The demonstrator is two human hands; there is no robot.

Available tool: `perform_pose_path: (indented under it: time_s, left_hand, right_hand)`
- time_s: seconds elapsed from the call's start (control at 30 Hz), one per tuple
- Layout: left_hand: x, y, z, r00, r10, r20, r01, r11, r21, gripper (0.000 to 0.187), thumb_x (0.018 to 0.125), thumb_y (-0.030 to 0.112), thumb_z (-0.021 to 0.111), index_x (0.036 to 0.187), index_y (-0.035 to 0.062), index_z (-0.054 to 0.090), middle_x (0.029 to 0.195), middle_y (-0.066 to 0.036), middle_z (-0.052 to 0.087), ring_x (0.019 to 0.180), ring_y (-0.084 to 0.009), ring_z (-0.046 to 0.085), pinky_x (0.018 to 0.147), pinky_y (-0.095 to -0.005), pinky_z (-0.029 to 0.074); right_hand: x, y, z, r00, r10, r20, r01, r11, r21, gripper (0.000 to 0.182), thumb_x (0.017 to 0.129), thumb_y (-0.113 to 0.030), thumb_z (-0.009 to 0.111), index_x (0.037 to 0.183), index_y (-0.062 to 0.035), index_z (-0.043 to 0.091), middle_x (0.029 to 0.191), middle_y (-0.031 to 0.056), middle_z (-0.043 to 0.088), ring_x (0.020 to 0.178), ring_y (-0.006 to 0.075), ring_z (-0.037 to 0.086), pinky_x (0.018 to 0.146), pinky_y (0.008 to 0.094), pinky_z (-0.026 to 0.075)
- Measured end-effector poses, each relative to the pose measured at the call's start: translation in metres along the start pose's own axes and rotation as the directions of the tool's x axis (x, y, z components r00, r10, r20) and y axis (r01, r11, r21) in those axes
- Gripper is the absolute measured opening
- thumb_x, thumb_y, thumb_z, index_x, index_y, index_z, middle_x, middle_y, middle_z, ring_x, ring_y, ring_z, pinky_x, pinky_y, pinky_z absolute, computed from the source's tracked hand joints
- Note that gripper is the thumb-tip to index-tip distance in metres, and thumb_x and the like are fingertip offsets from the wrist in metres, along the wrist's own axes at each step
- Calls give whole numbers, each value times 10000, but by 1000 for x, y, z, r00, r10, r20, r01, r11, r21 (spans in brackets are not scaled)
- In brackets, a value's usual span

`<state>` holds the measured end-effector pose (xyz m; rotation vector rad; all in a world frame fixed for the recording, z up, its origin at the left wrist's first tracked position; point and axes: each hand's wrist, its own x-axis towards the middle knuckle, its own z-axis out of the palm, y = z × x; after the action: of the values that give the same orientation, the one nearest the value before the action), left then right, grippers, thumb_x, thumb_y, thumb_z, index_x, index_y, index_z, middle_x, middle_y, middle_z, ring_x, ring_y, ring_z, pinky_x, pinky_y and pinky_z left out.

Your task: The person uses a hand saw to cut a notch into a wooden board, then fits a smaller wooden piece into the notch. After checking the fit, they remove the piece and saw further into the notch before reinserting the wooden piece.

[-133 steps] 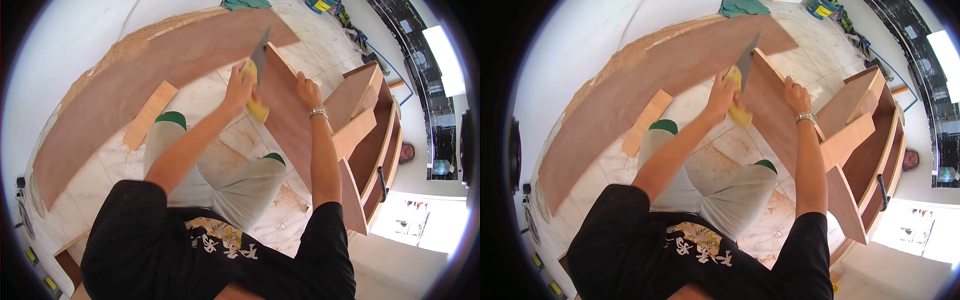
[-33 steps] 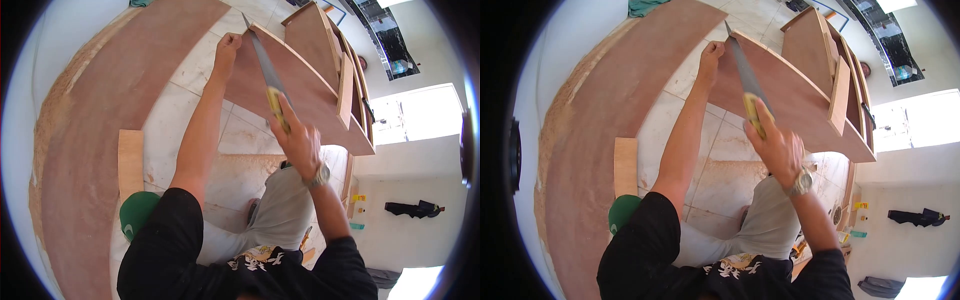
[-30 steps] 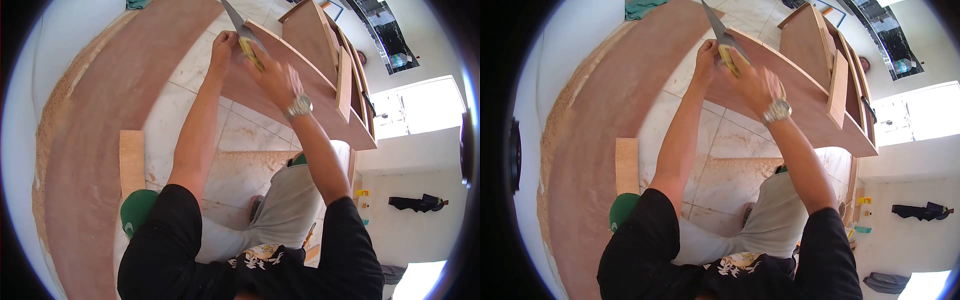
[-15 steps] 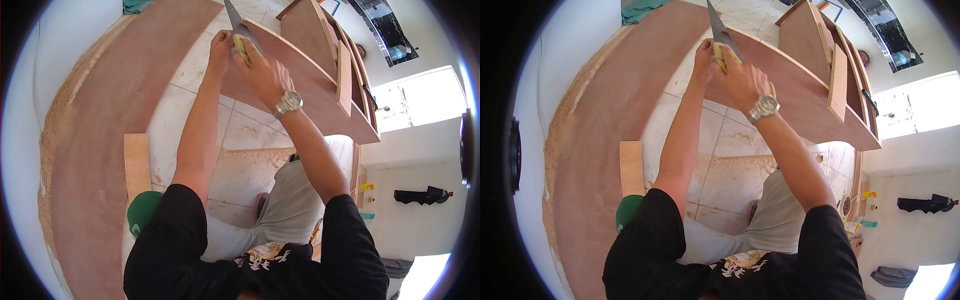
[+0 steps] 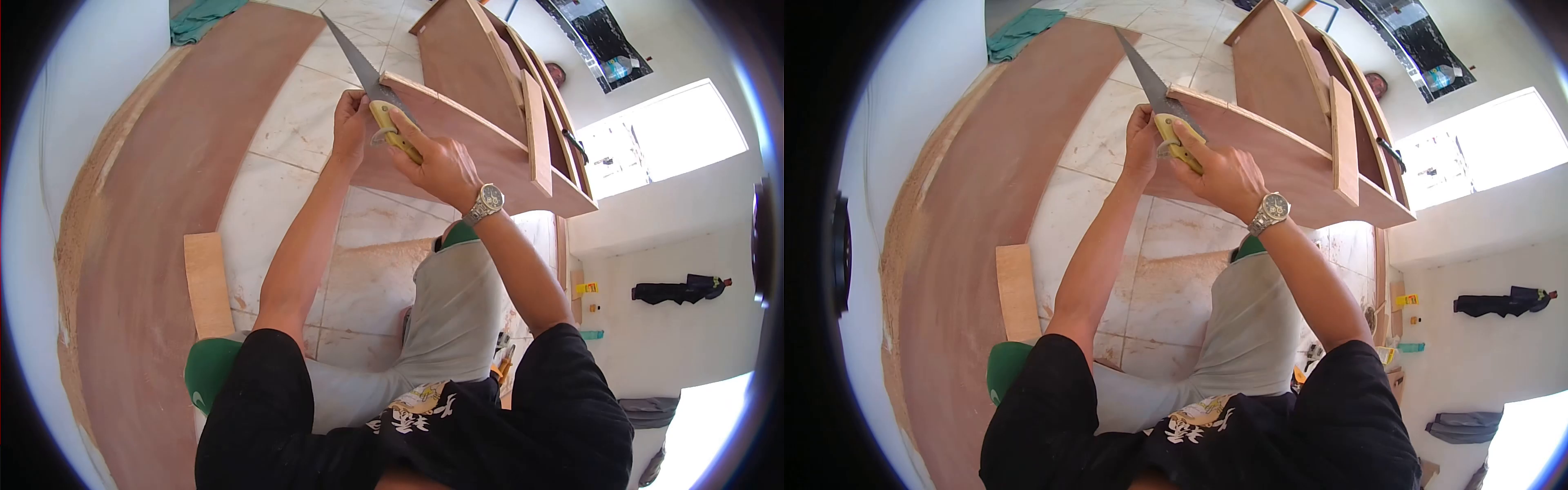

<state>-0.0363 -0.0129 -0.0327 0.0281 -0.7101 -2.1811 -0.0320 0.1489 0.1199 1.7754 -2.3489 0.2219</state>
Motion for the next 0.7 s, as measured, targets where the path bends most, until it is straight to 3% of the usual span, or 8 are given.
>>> perform_pose_path:
  time_s: [0.23,0.4,0.7]
  left_hand:
    - [16,-4,23,991,131,20,-132,989,60,128,1056,133,583,1110,21,554,1023,-67,642,899,-100,628,792,-266,552]
    - [12,-10,42,978,206,34,-209,972,105,132,1046,126,593,1071,-1,566,975,-61,630,825,-89,611,713,-239,535]
    - [3,-12,-2,974,226,20,-227,968,111,83,1035,78,579,1071,4,570,988,-67,660,852,-98,633,733,-240,534]
  right_hand:
    - [3,12,-5,994,15,-112,-5,996,90,617,933,-338,688,1502,-156,535,653,118,678,552,347,659,544,445,545]
    - [-3,-18,-32,989,139,-59,-138,990,25,619,963,-396,651,1507,-134,516,697,147,689,602,365,673,564,475,540]
    - [2,-28,-3,994,108,17,-108,994,-36,585,990,-437,612,1485,-134,538,704,153,686,631,372,685,549,499,526]
